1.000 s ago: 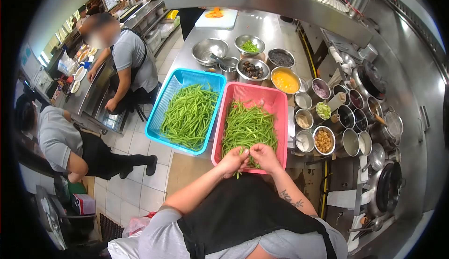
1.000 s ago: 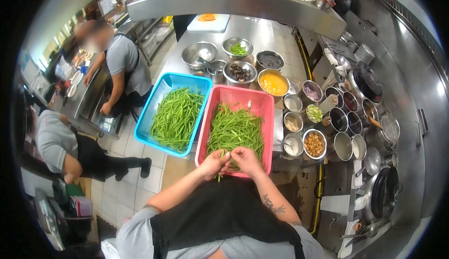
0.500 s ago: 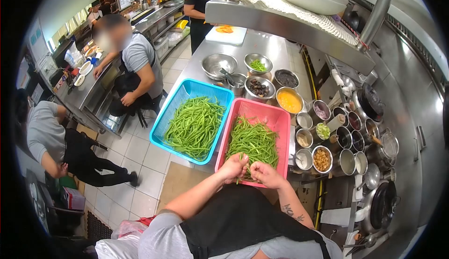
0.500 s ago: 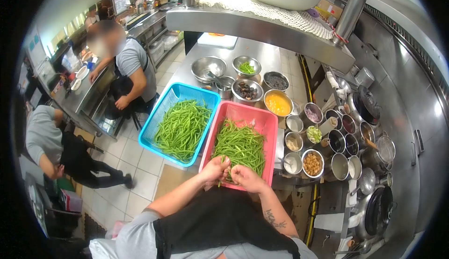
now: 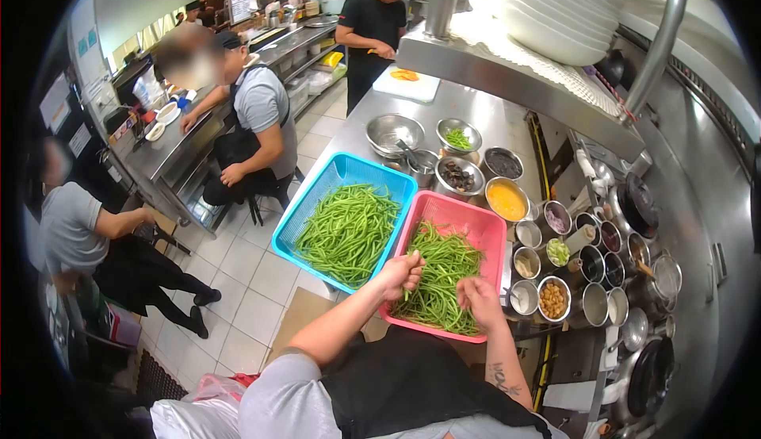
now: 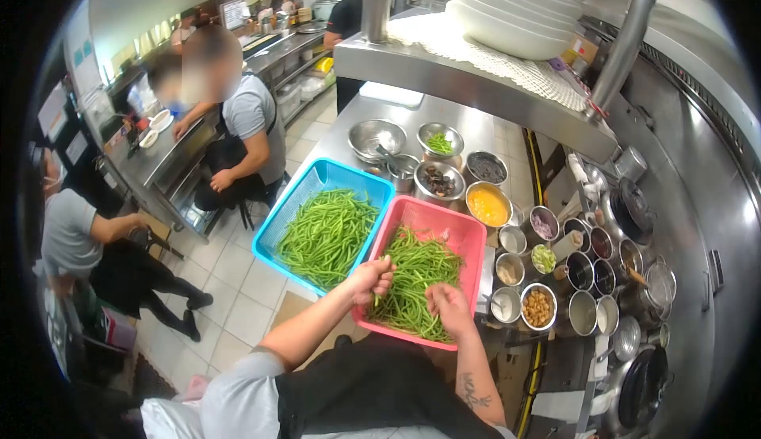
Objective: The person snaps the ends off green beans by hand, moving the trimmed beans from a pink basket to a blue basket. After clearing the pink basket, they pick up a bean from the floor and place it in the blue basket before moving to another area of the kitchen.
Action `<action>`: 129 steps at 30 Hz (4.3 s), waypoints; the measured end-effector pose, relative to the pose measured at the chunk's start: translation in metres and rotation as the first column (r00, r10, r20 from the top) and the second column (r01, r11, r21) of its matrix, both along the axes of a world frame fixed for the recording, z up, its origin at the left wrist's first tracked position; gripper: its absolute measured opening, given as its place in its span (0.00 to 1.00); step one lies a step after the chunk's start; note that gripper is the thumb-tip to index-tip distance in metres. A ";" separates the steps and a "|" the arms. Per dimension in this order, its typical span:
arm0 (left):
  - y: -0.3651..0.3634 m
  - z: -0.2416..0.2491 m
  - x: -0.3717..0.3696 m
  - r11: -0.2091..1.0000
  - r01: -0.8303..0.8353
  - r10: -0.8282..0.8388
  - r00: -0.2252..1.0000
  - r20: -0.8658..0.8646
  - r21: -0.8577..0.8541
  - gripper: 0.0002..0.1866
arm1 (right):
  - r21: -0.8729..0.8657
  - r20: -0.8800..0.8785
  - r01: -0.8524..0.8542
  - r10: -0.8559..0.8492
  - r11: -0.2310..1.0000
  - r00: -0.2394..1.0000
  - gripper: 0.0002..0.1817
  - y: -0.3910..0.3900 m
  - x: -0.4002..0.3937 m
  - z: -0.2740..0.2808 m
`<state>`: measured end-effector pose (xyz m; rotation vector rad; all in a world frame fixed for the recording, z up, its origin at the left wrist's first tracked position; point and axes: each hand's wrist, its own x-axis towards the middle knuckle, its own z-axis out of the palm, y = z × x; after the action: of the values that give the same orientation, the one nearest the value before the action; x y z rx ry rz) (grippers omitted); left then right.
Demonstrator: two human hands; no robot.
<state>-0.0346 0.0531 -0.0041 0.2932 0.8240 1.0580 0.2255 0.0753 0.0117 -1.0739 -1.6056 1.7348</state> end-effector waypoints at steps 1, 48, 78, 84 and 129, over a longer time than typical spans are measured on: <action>0.001 -0.003 0.001 1.000 0.018 -0.019 0.995 0.102 0.008 0.14 | 0.328 0.222 0.057 -0.136 0.943 0.965 0.15 0.011 -0.007 -0.027; -0.005 -0.026 0.068 0.991 0.133 -0.132 0.906 -0.403 -0.024 0.15 | 0.222 0.000 -0.165 0.170 0.961 0.986 0.06 -0.046 -0.013 -0.019; -0.038 -0.001 0.068 0.961 0.252 -0.273 0.930 -0.247 -0.112 0.14 | -0.183 -0.309 0.474 -0.509 0.861 0.804 0.05 -0.007 -0.008 -0.049; -0.035 -0.004 0.070 0.975 0.180 -0.195 0.974 -0.114 -0.132 0.13 | 0.272 -0.086 0.471 -0.467 0.839 0.880 0.16 -0.018 -0.012 -0.054; -0.033 -0.007 0.071 0.985 -0.030 0.072 0.965 -0.251 0.167 0.08 | 0.015 0.032 0.181 -0.182 0.983 0.983 0.11 -0.044 -0.014 -0.058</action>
<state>0.0361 0.0205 -0.0111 0.5585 0.9828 1.1533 0.2118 0.0313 -0.0460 -1.2094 -1.4855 1.5933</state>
